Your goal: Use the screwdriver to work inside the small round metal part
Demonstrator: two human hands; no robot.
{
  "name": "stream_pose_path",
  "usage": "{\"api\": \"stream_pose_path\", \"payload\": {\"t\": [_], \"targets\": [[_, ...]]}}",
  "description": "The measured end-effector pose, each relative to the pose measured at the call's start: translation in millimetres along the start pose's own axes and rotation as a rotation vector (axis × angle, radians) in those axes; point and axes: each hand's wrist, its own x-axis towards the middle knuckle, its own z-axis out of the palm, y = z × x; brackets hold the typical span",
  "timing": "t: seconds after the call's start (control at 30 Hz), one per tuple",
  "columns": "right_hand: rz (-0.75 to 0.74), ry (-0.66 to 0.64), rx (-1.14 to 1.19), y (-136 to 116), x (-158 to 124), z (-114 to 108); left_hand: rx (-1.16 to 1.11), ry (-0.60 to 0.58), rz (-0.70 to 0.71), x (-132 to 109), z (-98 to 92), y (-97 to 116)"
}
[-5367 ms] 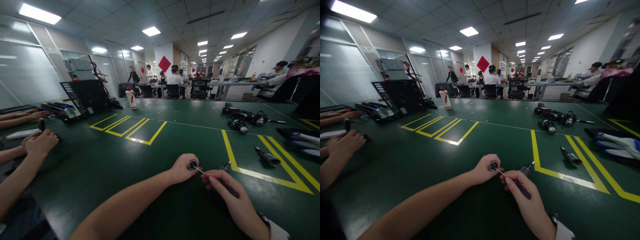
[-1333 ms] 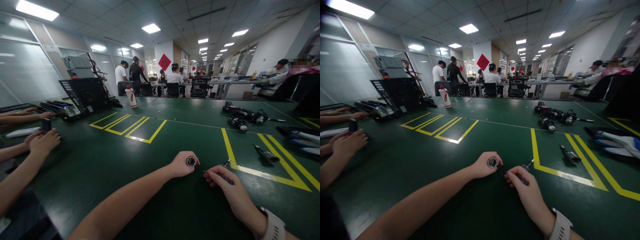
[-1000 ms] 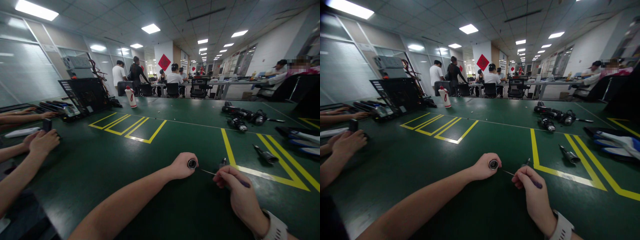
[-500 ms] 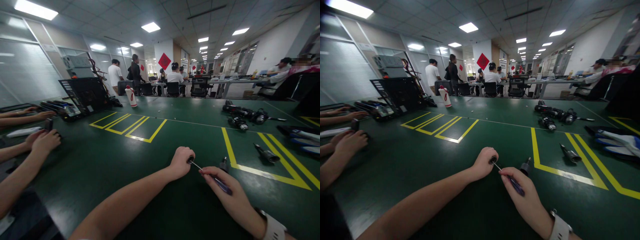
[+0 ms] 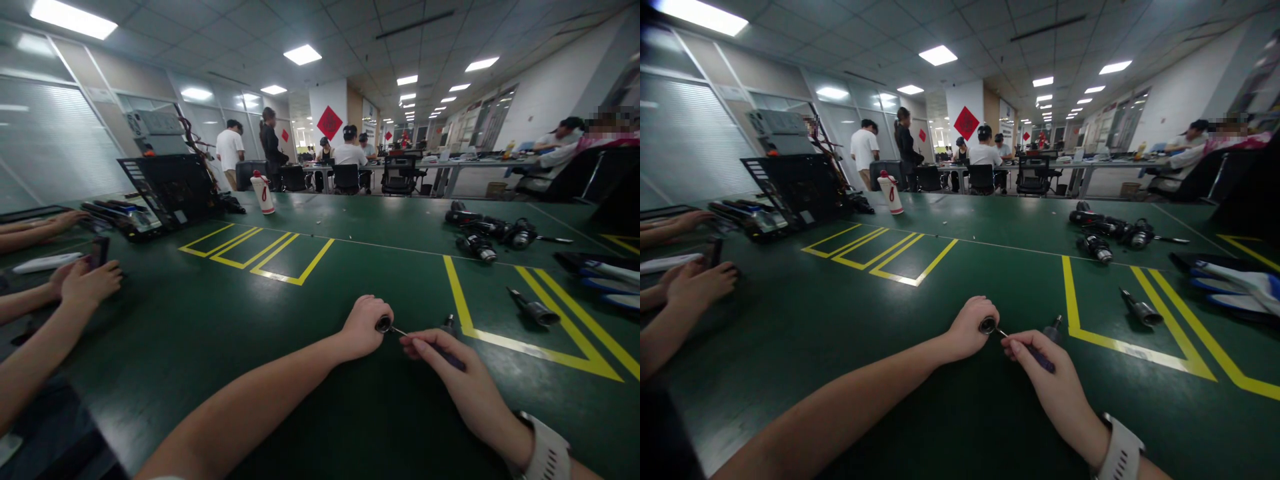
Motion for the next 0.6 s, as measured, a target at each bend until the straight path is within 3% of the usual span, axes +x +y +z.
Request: {"api": "stream_pose_path", "payload": {"t": [0.17,0.43,0.6], "targets": [[0.102,-0.007,0.201,2.1,2.7,-0.9,-0.076,-0.003,-0.041,1.0,-2.1,0.0],[-0.151,0.043,-0.141,-2.3,-7.0,6.5,0.031,-0.005,0.017,-0.2,-0.1,0.8],[-0.011,-0.012,0.006,-0.7,-3.1,2.8,-0.005,0.022,0.023,-0.5,0.2,-1.2]]}}
